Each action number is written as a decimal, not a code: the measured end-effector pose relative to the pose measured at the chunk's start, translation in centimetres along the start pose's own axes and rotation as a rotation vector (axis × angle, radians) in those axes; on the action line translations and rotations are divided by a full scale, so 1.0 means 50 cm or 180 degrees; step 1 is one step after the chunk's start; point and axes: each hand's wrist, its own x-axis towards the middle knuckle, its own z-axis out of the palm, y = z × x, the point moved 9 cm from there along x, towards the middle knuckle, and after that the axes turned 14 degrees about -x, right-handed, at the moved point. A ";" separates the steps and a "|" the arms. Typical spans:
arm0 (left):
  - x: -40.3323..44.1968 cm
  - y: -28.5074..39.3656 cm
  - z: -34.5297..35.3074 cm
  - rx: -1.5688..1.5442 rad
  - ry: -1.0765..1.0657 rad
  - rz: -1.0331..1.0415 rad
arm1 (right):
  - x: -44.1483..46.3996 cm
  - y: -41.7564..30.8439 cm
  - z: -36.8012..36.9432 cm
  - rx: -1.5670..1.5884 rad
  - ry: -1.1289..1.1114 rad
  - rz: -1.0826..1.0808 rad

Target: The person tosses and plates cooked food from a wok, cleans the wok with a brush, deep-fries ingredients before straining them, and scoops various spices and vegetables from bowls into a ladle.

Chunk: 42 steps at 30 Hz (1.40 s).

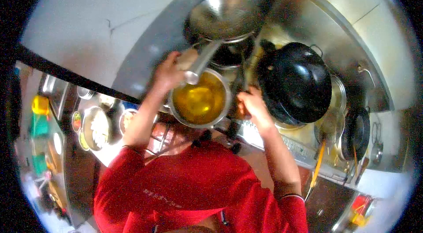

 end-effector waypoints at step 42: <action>-0.097 -0.012 -0.019 -0.0658 0.0057 -0.0200 | -0.376 0.242 -0.399 0.0939 0.2105 0.0261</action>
